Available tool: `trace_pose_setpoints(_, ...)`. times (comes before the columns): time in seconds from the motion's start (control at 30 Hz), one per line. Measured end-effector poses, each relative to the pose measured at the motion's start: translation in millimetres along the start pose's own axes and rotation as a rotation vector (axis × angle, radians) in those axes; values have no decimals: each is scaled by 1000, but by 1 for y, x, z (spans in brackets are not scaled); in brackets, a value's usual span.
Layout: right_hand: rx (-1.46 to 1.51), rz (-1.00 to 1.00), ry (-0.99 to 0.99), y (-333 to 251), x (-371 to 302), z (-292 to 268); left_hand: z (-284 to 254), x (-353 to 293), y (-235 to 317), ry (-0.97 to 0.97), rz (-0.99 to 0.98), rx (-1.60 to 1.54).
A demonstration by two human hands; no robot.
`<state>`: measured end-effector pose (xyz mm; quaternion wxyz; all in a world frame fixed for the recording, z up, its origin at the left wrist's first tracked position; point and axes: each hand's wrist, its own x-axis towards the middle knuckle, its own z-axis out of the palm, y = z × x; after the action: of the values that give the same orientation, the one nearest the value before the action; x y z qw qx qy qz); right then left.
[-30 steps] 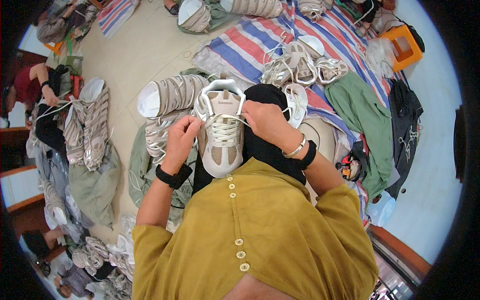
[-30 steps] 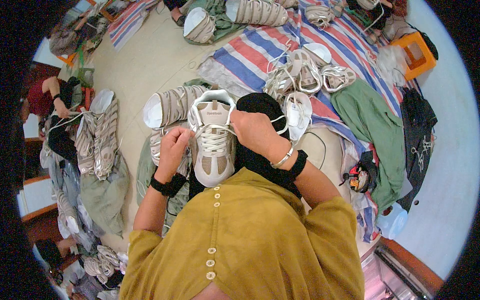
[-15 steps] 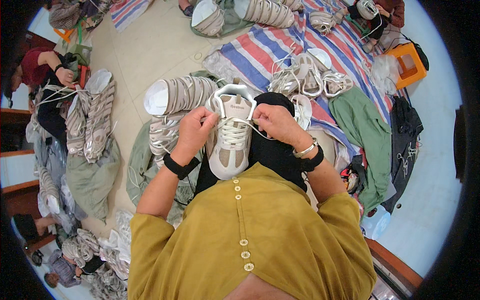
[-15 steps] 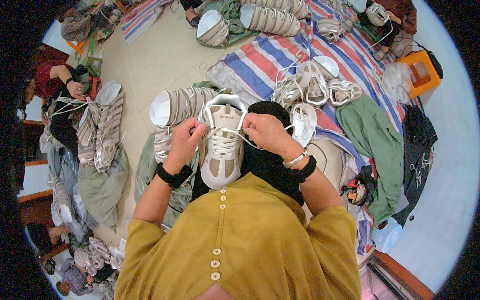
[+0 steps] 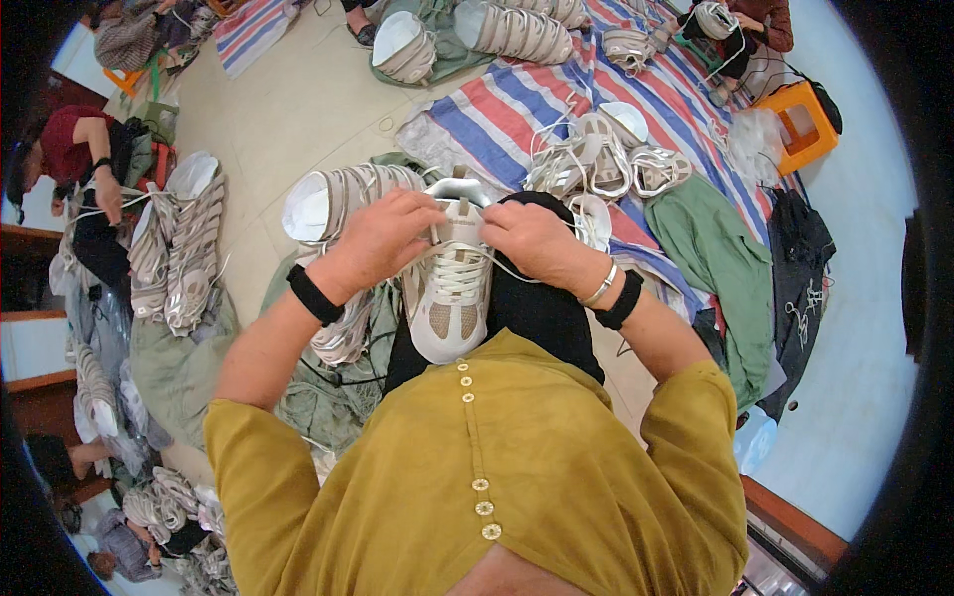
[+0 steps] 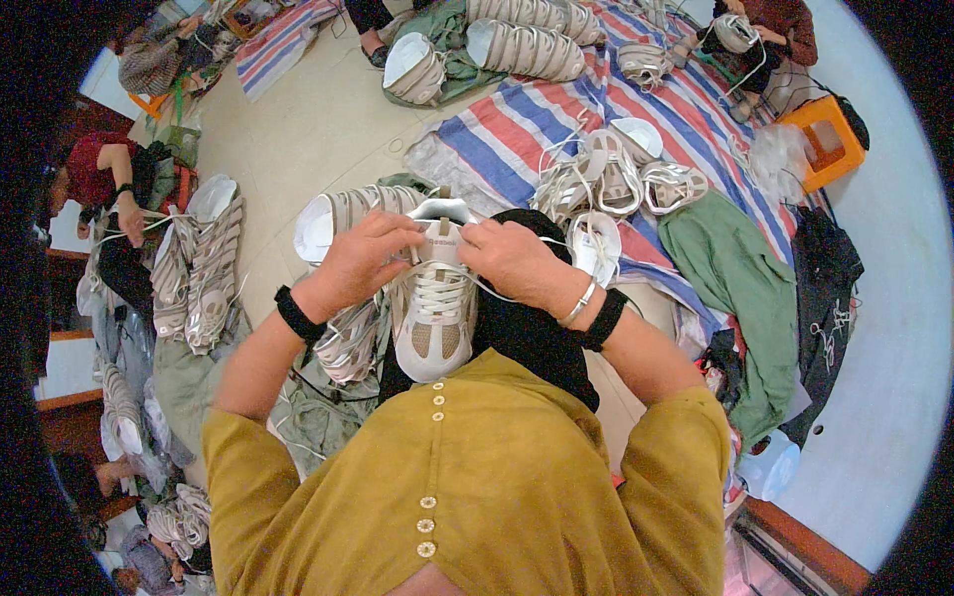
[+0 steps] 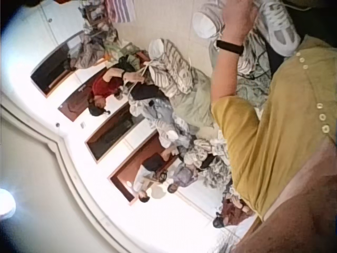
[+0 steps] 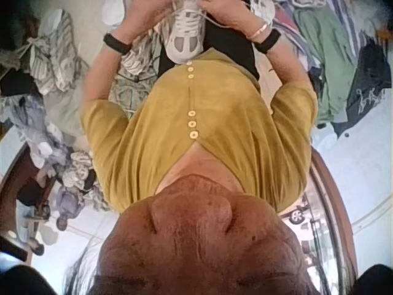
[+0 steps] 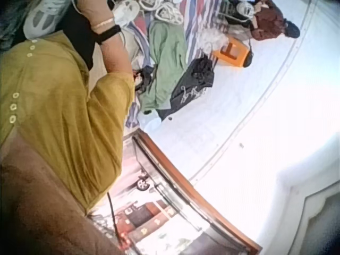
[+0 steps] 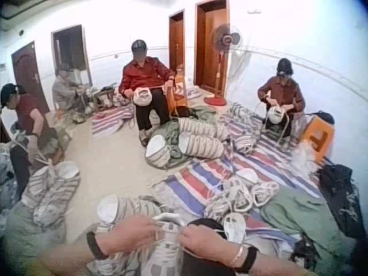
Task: Lacing and preparing shoe uppers for assembly in a shoe manufacturing facility.
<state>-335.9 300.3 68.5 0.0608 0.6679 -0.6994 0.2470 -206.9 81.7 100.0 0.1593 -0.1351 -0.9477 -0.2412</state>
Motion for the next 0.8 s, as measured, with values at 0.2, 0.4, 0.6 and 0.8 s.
trace_pose_setpoints(0.2, -108, -44, -329, 2, 18, -2, -21, 14, -10, -441, 72, 52)
trace_pose_setpoints(0.4, 111, 254, -593, 12, 46, 0, -9, 28, -19, -560, 203, 230)
trace_pose_setpoints(0.6, -31, 192, -699, 0, 53, 2, 7, 33, -6, -624, 162, 354)
trace_pose_setpoints(0.8, 200, 231, -252, 15, 27, 24, 25, 18, -27, -369, -268, -202)
